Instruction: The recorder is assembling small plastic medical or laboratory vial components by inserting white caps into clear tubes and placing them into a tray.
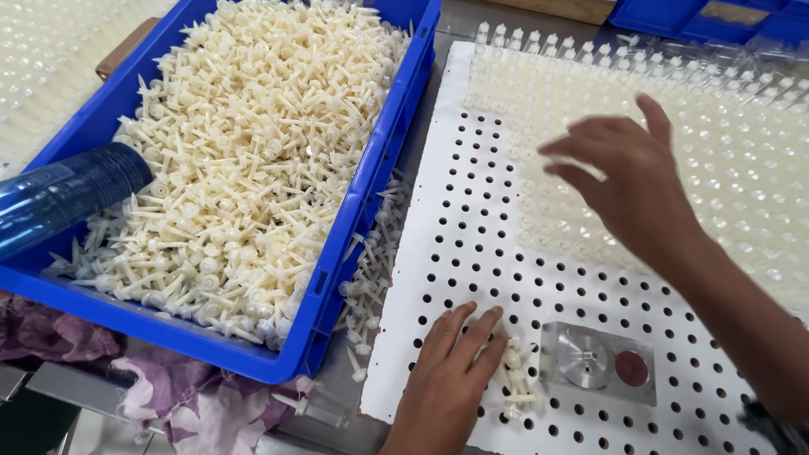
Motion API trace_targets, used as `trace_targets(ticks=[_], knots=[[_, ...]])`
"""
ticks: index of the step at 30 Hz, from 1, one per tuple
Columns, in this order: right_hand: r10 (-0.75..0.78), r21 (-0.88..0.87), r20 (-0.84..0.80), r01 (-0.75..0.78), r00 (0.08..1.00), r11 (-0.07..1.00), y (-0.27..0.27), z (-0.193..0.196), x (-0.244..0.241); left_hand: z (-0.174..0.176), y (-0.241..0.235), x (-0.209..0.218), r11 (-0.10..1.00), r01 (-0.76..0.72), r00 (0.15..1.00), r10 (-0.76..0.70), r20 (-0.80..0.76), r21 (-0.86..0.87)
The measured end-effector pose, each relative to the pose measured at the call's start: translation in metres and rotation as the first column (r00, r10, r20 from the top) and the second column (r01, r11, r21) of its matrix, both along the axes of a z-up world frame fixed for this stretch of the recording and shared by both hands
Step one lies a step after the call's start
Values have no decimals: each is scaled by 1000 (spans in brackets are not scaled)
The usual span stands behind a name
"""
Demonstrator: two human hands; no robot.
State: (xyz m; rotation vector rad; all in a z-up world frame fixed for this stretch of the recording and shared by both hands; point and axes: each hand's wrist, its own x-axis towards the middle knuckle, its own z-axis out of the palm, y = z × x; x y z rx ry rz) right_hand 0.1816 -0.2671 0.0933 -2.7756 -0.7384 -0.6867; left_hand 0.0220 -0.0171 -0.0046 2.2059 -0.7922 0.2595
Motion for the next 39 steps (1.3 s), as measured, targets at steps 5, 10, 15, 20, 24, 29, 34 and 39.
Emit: trace_targets(ticks=[5, 10, 15, 20, 24, 29, 34, 39], knots=[[-10, -32, -112, 6, 994, 999, -4, -31, 56, -4, -1, 1, 999, -31, 999, 31, 13, 5], [-25, 18, -147, 28, 989, 999, -9, -10, 41, -8, -4, 2, 998, -54, 998, 53, 29, 33], [-200, 63, -102, 207, 974, 976, -40, 54, -52, -16, -3, 4, 993, -88, 990, 78, 114, 84], [-615, 2, -274, 640, 740, 769, -109, 60, -139, -37, 0, 5, 981, -136, 984, 118, 131, 137], [-728, -115, -405, 759, 553, 641, -166, 17, -174, -32, -4, 2, 973, -152, 985, 134, 107, 176], [-696, -213, -291, 665, 656, 716, -182, -37, -177, -24, -6, -9, 939, -284, 958, 285, 25, 193], [-657, -221, -303, 620, 691, 753, -158, -39, -181, -15, -5, -16, 923, -358, 925, 371, -85, 141], [-664, -110, -452, 701, 596, 704, -115, -26, -197, -10, -5, -20, 920, -392, 917, 393, 75, -26]])
